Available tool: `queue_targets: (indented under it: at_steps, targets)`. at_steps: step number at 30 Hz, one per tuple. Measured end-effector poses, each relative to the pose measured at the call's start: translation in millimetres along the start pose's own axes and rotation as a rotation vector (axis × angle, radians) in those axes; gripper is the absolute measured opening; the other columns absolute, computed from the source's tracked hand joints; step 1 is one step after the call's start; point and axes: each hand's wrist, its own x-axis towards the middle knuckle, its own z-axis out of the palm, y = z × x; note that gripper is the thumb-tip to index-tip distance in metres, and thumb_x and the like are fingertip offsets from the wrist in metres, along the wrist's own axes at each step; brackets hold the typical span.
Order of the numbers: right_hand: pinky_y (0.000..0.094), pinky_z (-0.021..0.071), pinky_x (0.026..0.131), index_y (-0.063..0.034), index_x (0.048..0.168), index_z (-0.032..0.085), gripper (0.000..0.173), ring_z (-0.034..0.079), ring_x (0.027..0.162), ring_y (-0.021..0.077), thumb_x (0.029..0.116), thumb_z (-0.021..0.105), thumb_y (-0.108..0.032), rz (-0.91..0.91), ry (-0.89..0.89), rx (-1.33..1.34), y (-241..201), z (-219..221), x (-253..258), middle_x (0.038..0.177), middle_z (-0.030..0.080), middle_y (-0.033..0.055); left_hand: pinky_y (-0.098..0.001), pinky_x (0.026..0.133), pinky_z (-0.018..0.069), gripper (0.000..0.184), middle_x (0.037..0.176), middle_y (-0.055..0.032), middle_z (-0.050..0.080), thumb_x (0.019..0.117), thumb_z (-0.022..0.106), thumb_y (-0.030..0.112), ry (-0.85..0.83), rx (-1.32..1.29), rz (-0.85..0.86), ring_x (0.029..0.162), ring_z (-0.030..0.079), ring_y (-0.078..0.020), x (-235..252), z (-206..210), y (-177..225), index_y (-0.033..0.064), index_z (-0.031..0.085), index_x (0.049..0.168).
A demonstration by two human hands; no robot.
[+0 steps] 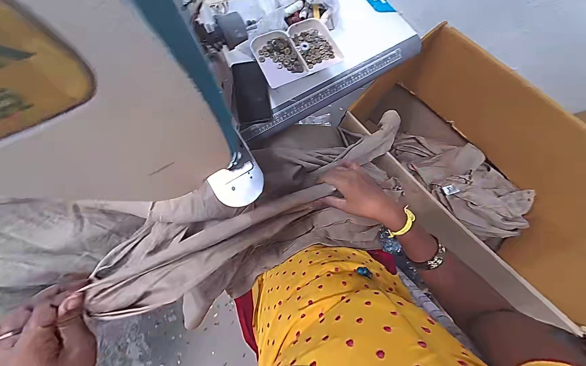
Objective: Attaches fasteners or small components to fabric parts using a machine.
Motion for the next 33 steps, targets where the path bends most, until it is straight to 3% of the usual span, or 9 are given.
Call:
queue_targets:
  at_steps: [3, 7, 10, 13, 17, 23, 28, 30, 33]
  targets:
    - [0.0584, 0.0510, 0.085, -0.0049, 0.115, 0.072, 0.025, 0.070, 0.096, 0.0365, 0.0964, 0.064, -0.018, -0.080, -0.263, 0.127, -32.4, 19.0, 33.1, 0.100, 0.074, 0.0172, -0.0587, 0.114, 0.0356, 0.039, 0.135, -0.0374, 0.054, 0.1051, 0.049, 0.020, -0.035, 0.232, -0.309, 0.133, 0.048, -0.0531, -22.7, -6.0, -30.3, -0.0114, 0.062, 0.125]
    - [0.0610, 0.0509, 0.089, -0.0077, 0.123, 0.070, 0.028, 0.069, 0.106, 0.0370, 0.0980, 0.063, -0.016, -0.076, -0.384, 0.255, -50.3, 38.5, 68.4, 0.110, 0.073, 0.0178, -0.0565, 0.113, 0.0378, 0.039, 0.136, -0.0372, 0.054, 0.1015, 0.056, 0.021, 0.123, -0.032, -0.050, 0.133, 0.049, -0.0497, -34.4, 33.8, 43.1, -0.0117, 0.062, 0.121]
    - [0.0328, 0.0513, 0.084, -0.0050, 0.112, 0.074, 0.027, 0.065, 0.090, 0.0087, 0.0976, 0.069, -0.027, -0.003, -0.342, 0.639, -57.3, 30.1, 71.7, 0.098, 0.073, 0.0048, -0.0424, 0.100, 0.0474, 0.020, 0.113, -0.0142, 0.067, 0.1012, 0.062, 0.031, 0.203, -0.219, 0.228, 0.113, 0.062, -0.0270, -50.5, 88.7, 114.5, 0.0141, 0.069, 0.110]
    - [0.0137, 0.0517, 0.075, -0.0049, 0.103, 0.071, 0.024, 0.060, 0.075, -0.0089, 0.1016, 0.064, -0.028, 0.182, -0.421, 0.889, -52.7, 20.0, 65.7, 0.084, 0.067, -0.0086, -0.0481, 0.098, 0.0449, 0.033, 0.121, -0.0139, 0.062, 0.0997, 0.063, 0.042, 0.114, -0.125, 0.314, 0.114, 0.059, -0.0334, -47.3, 124.1, 139.1, 0.0213, 0.061, 0.126]
    - [0.0571, 0.0522, 0.081, -0.0017, 0.102, 0.074, 0.036, 0.068, 0.085, 0.0333, 0.1034, 0.060, -0.035, 0.433, -0.295, 0.295, 0.6, 54.7, 63.5, 0.088, 0.071, 0.0177, -0.0643, 0.107, 0.0408, 0.063, 0.145, -0.0319, 0.050, 0.0908, 0.072, 0.036, -0.261, -0.099, 0.174, 0.132, 0.049, -0.0538, -19.4, 168.7, 101.0, 0.0037, 0.057, 0.142]
    - [0.0489, 0.0569, 0.084, -0.0058, 0.117, 0.068, 0.036, 0.069, 0.097, 0.0249, 0.0975, 0.069, -0.035, 0.267, 0.120, 0.295, -6.5, 66.8, 37.0, 0.108, 0.070, 0.0106, -0.0579, 0.109, 0.0428, 0.037, 0.143, -0.0177, 0.059, 0.0968, 0.065, 0.020, -0.309, -0.172, 0.226, 0.134, 0.053, -0.0410, -6.6, 173.6, 91.4, 0.0074, 0.066, 0.131]
    - [0.0736, 0.0313, 0.110, -0.0252, 0.144, 0.057, 0.062, 0.041, 0.144, 0.0432, 0.0874, 0.077, -0.043, -0.292, -0.017, 0.060, -23.1, 90.6, 22.1, 0.153, 0.048, 0.0202, -0.0524, 0.094, 0.0549, 0.027, 0.109, -0.0166, 0.074, 0.1031, 0.050, 0.012, -0.234, -0.354, 0.110, 0.106, 0.071, -0.0322, 1.5, 157.6, 87.7, -0.0018, 0.073, 0.110]
    - [0.0669, 0.0414, 0.106, -0.0156, 0.128, 0.070, 0.044, 0.059, 0.130, 0.0342, 0.0848, 0.075, -0.011, -0.187, 0.041, 0.210, -27.9, 85.8, 31.4, 0.134, 0.065, 0.0137, -0.0343, 0.074, 0.0555, 0.034, 0.083, -0.0056, 0.070, 0.1071, 0.043, 0.021, -0.220, -0.460, 0.022, 0.077, 0.068, -0.0129, 6.8, 135.2, 95.6, 0.0019, 0.071, 0.100]
    - [0.0400, 0.0541, 0.094, -0.0029, 0.119, 0.072, 0.035, 0.069, 0.102, 0.0160, 0.0966, 0.069, -0.029, 0.118, -0.134, 0.579, -48.1, 45.3, 49.9, 0.107, 0.074, 0.0107, -0.0141, 0.060, 0.0439, 0.034, 0.068, 0.0101, 0.053, 0.1089, 0.042, 0.028, -0.289, -0.676, -0.128, 0.061, 0.051, 0.0063, 11.1, 93.5, 103.9, 0.0076, 0.064, 0.093]
